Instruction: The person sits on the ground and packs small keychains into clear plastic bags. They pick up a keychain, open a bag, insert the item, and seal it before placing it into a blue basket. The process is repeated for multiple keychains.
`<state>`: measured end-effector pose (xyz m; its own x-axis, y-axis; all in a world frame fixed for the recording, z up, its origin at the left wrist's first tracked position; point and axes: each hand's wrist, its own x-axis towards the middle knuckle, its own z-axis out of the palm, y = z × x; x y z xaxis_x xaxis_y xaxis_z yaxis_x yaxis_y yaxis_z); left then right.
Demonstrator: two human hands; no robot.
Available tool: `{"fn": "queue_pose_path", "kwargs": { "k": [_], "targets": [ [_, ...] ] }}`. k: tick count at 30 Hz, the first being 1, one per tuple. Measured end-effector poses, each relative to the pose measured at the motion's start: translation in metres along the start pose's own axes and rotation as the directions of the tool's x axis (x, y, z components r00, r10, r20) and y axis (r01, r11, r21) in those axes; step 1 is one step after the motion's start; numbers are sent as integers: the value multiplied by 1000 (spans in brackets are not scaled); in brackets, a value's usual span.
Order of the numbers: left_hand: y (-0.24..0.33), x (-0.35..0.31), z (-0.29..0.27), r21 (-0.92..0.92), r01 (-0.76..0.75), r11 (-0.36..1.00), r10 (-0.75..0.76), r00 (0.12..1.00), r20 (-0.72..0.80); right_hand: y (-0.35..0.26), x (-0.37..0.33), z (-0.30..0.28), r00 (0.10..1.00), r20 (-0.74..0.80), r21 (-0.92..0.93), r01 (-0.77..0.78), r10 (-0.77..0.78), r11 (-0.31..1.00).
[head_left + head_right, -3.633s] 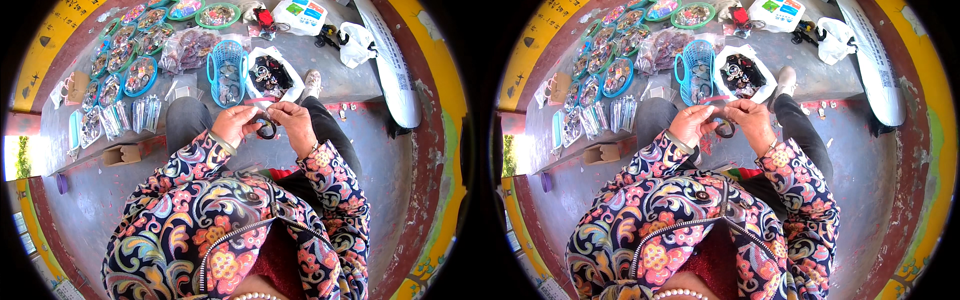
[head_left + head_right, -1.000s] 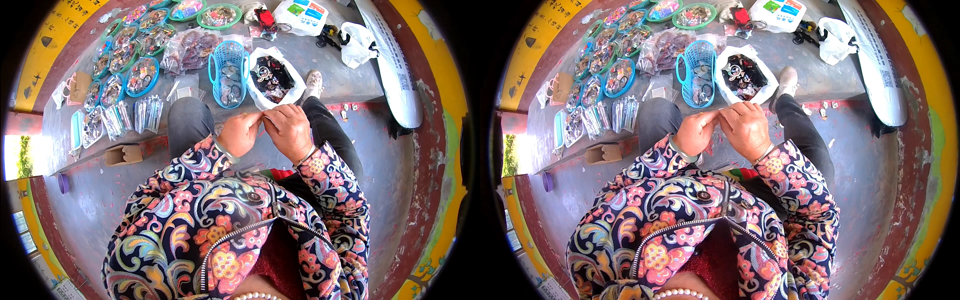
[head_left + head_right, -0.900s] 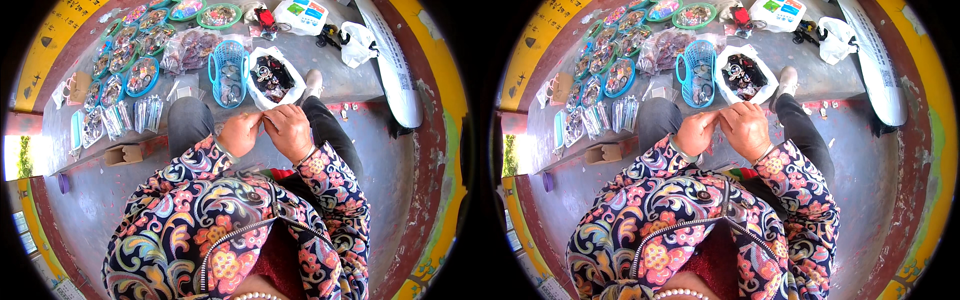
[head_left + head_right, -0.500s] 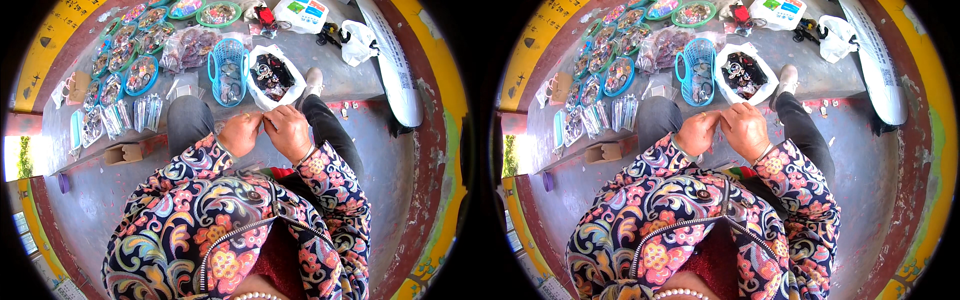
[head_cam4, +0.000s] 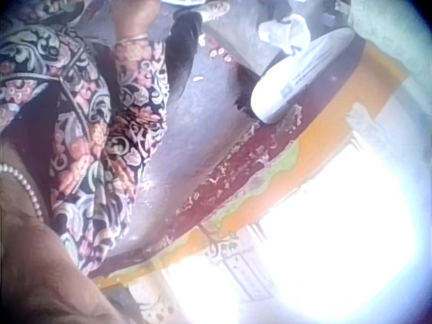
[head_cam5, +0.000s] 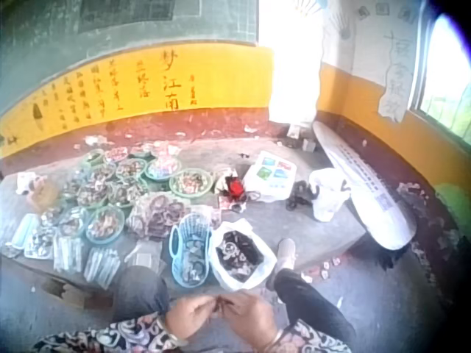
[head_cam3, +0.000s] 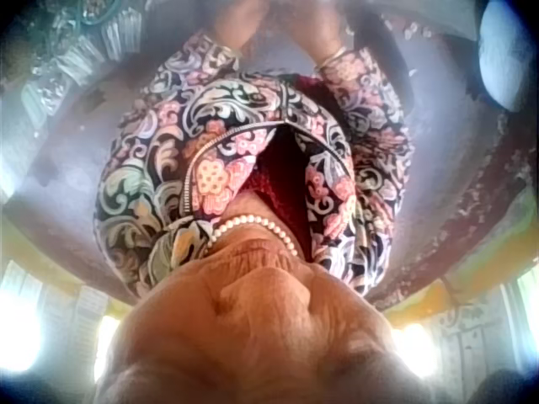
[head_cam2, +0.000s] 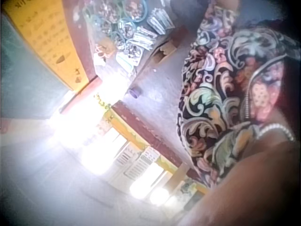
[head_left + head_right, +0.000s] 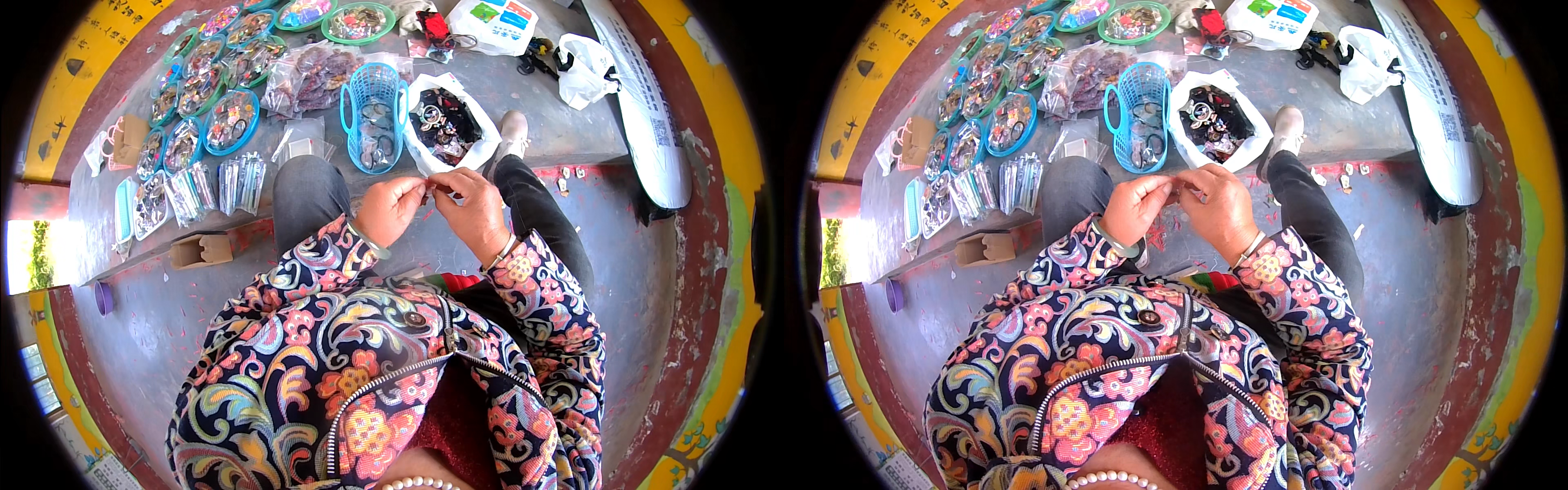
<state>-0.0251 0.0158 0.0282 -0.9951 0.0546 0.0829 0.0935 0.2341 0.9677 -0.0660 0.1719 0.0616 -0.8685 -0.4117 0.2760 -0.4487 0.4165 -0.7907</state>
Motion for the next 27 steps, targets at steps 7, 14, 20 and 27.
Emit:
{"fn": "queue_pose_path", "kwargs": {
  "k": [7,14,20,27],
  "targets": [
    [-2,2,0,-312,64,948,-65,998,10,4,0,1,995,9,126,-98,98,987],
    [0,2,-1,-305,63,950,-64,998,7,2,0,0,1000,-18,30,0,0,1000],
    [-3,2,-2,-211,38,977,-42,999,-13,1,0,0,999,-26,-11,30,-30,999],
    [-3,2,-2,-193,37,981,-45,998,-40,0,-1,0,999,-24,-18,44,-44,999]
  ]
}}
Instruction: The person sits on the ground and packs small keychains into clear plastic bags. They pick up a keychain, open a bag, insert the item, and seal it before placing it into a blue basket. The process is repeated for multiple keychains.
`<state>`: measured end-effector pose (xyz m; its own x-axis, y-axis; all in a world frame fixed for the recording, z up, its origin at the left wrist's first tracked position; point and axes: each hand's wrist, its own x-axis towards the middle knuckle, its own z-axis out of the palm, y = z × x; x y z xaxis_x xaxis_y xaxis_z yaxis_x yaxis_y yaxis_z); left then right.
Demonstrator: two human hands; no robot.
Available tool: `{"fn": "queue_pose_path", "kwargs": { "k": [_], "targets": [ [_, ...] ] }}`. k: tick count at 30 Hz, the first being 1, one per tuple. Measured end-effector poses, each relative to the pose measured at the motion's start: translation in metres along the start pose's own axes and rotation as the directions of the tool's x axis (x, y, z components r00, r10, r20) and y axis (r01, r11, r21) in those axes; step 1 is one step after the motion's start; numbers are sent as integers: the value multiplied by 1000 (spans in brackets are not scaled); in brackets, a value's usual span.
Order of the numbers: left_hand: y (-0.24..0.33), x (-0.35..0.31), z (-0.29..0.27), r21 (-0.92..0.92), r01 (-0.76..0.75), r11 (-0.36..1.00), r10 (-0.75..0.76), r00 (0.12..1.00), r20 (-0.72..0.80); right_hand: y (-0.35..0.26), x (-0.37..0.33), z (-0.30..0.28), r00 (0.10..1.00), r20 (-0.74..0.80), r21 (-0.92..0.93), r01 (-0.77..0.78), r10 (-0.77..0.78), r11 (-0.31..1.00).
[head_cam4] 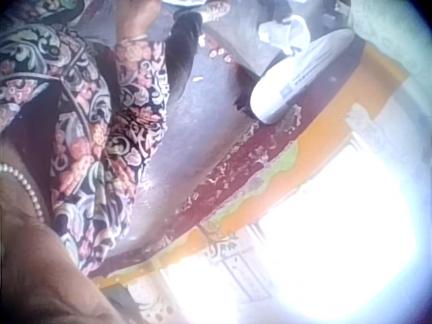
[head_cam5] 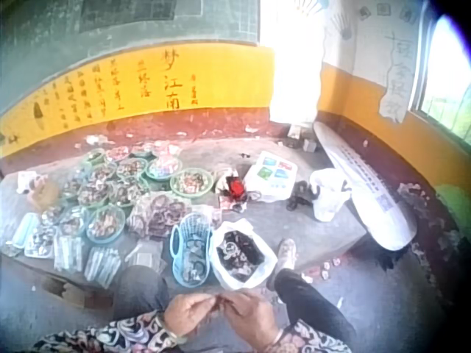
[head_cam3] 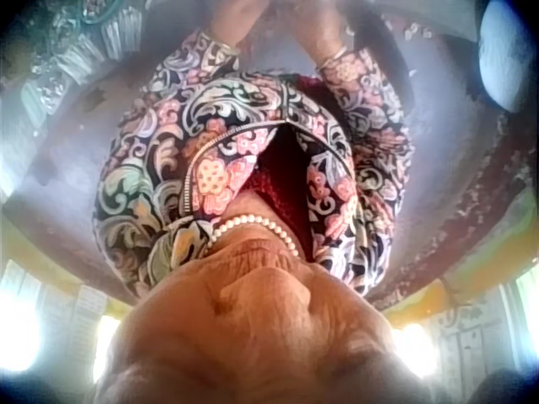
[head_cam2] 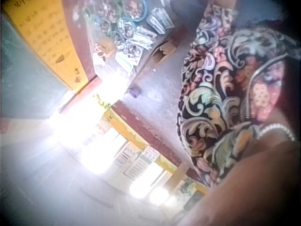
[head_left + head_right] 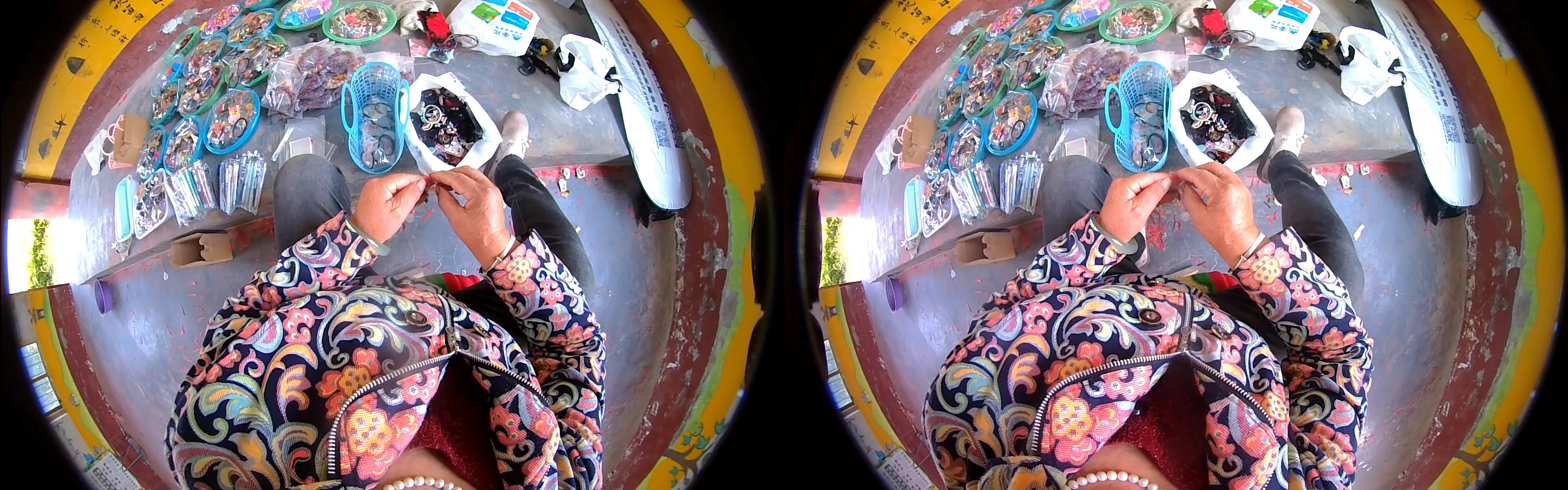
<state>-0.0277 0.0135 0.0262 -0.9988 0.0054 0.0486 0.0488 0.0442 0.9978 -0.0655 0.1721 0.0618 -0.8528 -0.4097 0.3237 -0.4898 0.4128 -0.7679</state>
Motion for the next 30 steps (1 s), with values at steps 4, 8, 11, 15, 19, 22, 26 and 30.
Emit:
{"fn": "queue_pose_path", "kwargs": {
  "k": [4,8,11,15,19,22,26,30],
  "targets": [
    [-6,1,2,8,-35,999,35,999,-22,0,0,0,1000,15,-2,-3,3,1000],
    [14,-4,1,308,-111,945,106,994,34,-1,0,0,999,5,-53,48,-48,997],
    [12,-2,3,390,-267,881,270,962,48,1,-1,1,985,-9,-173,169,-173,970],
    [16,-3,4,477,-299,826,278,953,117,1,-1,0,943,3,-333,316,-334,889],
    [18,-6,8,505,-326,799,303,944,130,-3,-2,-2,940,20,-388,322,-341,864],
    [19,-5,9,498,-352,793,335,934,128,-4,-1,-4,944,31,-385,314,-328,868],
    [16,-2,10,436,-347,830,338,936,101,-1,0,-3,954,-17,-337,276,-299,900],
    [19,-5,8,350,-184,919,174,983,60,-1,1,0,975,-71,-211,191,-210,959]
  ]
}}
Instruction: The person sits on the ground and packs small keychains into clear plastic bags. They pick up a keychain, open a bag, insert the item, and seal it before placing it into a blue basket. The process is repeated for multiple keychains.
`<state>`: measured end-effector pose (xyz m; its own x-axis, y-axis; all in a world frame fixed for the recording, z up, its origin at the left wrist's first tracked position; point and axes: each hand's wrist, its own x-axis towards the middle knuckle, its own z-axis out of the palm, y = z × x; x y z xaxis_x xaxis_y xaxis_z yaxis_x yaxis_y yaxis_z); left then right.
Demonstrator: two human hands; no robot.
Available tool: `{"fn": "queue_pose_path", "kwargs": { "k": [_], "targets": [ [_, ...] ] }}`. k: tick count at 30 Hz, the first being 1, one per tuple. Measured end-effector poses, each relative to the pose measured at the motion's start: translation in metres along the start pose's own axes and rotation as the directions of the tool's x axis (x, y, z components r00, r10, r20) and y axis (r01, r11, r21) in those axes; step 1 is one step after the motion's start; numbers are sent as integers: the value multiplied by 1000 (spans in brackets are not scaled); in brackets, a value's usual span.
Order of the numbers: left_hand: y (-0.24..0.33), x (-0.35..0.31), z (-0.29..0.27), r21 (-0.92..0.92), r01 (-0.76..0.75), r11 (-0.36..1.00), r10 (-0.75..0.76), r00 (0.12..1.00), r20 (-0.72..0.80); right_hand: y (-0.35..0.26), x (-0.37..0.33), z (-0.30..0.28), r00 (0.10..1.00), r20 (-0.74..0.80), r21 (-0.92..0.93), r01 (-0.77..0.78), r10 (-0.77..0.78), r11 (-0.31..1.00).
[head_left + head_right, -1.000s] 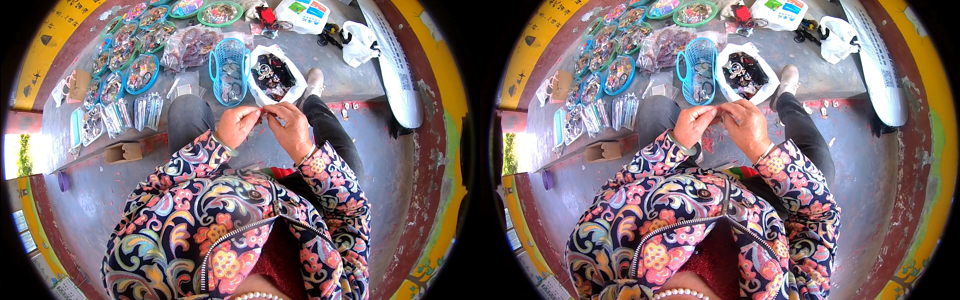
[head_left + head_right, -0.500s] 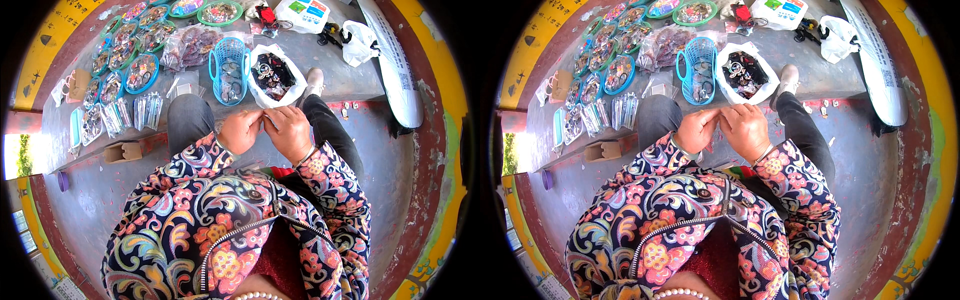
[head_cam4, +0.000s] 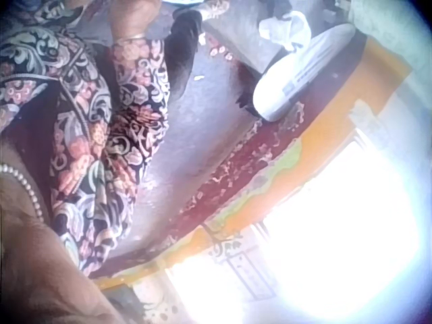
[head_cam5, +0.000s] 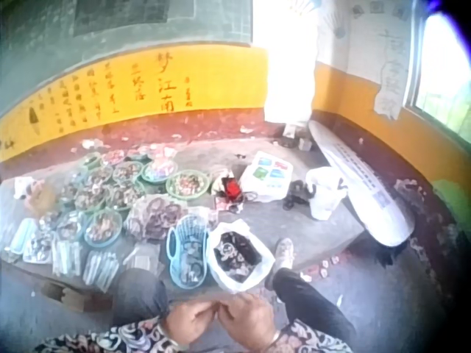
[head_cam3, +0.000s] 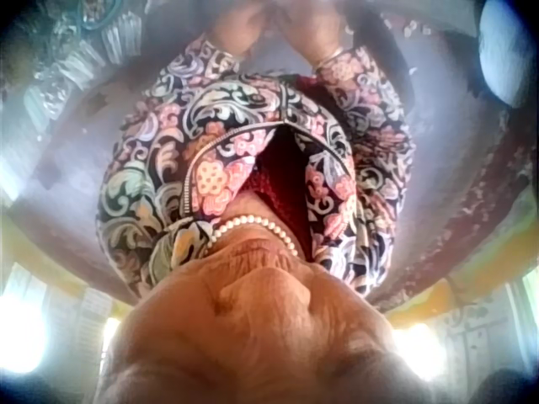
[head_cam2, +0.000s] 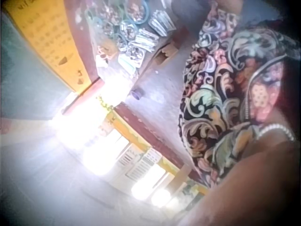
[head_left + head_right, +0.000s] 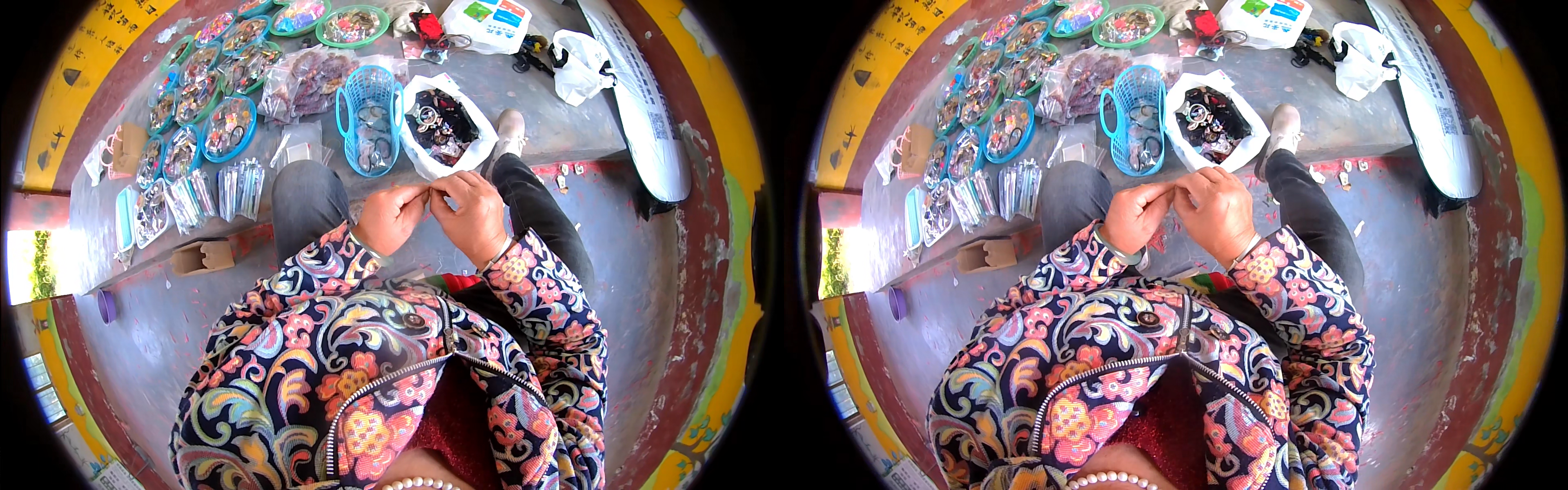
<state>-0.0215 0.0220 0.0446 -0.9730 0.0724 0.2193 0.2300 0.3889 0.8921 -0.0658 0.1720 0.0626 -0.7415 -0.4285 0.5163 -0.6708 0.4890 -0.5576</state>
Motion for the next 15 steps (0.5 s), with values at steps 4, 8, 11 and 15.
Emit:
{"fn": "queue_pose_path", "kwargs": {
  "k": [4,8,11,15],
  "targets": [
    [-5,0,2,9,-33,999,33,998,-57,-2,1,-1,994,62,43,-88,85,995],
    [0,3,-2,284,-97,954,78,994,80,1,-1,1,998,61,-54,-16,19,998],
    [-9,2,4,330,-226,916,231,973,24,1,-2,0,996,89,-96,-5,14,995],
    [-8,3,4,258,-231,938,242,970,-9,2,0,-1,993,112,-70,-34,41,997]
  ]
}}
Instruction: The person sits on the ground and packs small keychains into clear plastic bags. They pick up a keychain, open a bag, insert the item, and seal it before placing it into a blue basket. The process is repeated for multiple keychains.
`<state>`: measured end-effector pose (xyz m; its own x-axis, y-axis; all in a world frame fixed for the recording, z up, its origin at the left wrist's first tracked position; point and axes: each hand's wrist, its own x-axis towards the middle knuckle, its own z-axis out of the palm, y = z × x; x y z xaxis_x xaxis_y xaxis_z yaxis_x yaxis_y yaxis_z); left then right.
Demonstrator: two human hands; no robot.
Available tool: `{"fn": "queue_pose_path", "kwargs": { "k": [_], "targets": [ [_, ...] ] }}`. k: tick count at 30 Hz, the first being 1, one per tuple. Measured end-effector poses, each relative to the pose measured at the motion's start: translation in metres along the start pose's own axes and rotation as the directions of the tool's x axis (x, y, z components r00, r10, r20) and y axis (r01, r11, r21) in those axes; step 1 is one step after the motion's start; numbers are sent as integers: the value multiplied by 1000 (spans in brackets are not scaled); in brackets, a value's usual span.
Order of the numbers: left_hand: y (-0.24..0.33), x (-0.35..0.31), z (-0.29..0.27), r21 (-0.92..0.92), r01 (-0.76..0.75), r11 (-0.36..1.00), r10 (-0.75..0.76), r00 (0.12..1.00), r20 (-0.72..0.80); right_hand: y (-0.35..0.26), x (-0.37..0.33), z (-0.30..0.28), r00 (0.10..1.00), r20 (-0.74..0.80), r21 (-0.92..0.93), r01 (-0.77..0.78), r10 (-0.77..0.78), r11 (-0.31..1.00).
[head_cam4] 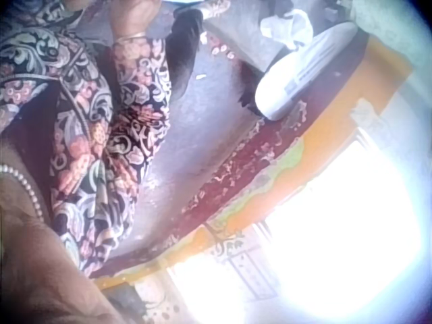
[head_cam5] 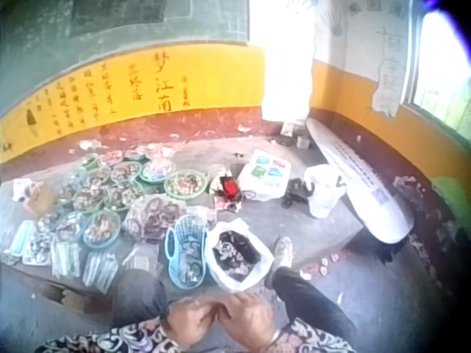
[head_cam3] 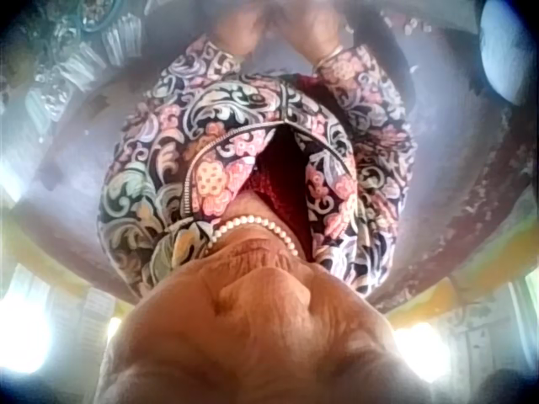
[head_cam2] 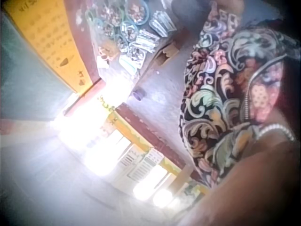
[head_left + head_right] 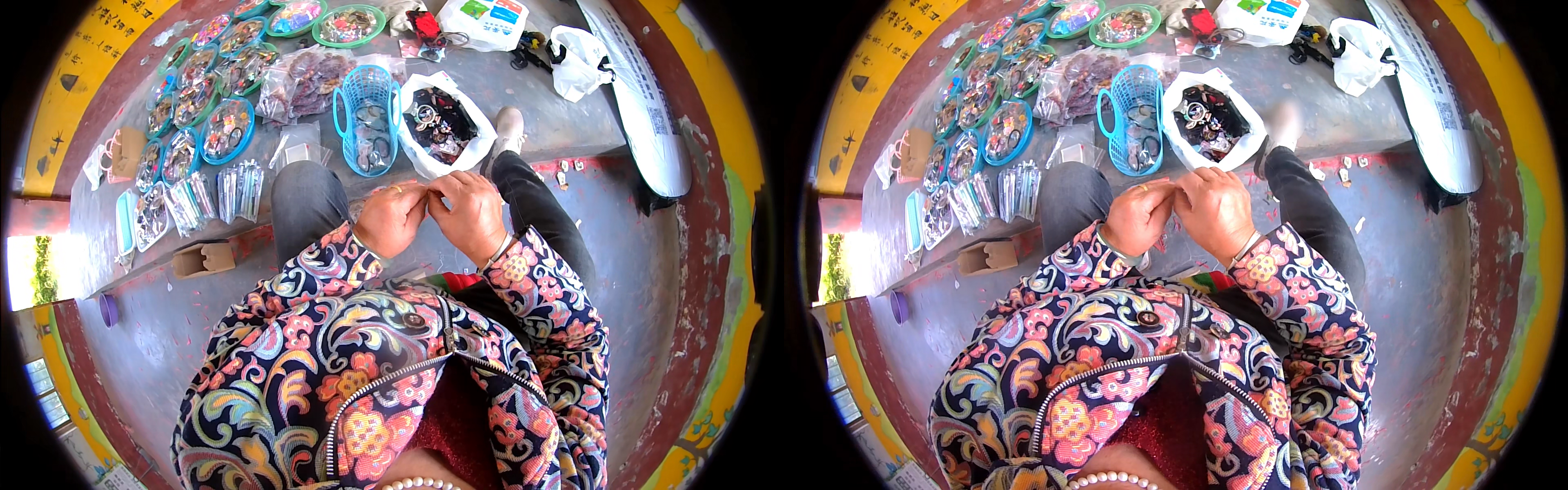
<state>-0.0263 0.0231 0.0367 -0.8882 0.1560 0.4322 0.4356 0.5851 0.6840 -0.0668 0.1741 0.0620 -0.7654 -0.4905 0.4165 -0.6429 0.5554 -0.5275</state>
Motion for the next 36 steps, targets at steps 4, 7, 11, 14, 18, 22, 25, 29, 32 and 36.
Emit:
{"fn": "queue_pose_path", "kwargs": {
  "k": [4,7,11,14,18,22,25,29,32,36],
  "targets": [
    [5,3,-5,-92,119,989,-114,992,57,1,1,-1,999,3,76,-48,48,996],
    [2,-1,-5,-146,188,971,-180,982,64,2,4,-3,985,27,224,-172,171,959],
    [6,0,-12,-274,381,883,-348,924,161,15,8,-8,884,247,437,-467,397,768],
    [-9,-3,-5,-590,454,668,-428,883,195,30,14,-16,897,245,511,-442,367,738],
    [-3,1,-11,-795,562,228,-617,715,328,44,28,-53,859,300,602,-508,414,616],
    [-8,0,-15,-822,549,150,-623,698,352,93,30,-91,915,61,494,-374,398,785],
    [-13,-4,-17,-824,551,129,-642,680,354,115,24,-125,844,24,633,-427,535,646],
    [-16,-3,-15,-823,559,99,-621,681,387,199,-11,-161,773,-46,354,-580,633,734],
    [-12,1,-14,-809,580,96,-618,671,408,232,-32,-167,612,-322,-305,-789,722,533],
    [-11,-7,-15,-799,590,118,-610,678,410,272,-49,-165,639,-337,-240,-768,691,593]
  ]
}}
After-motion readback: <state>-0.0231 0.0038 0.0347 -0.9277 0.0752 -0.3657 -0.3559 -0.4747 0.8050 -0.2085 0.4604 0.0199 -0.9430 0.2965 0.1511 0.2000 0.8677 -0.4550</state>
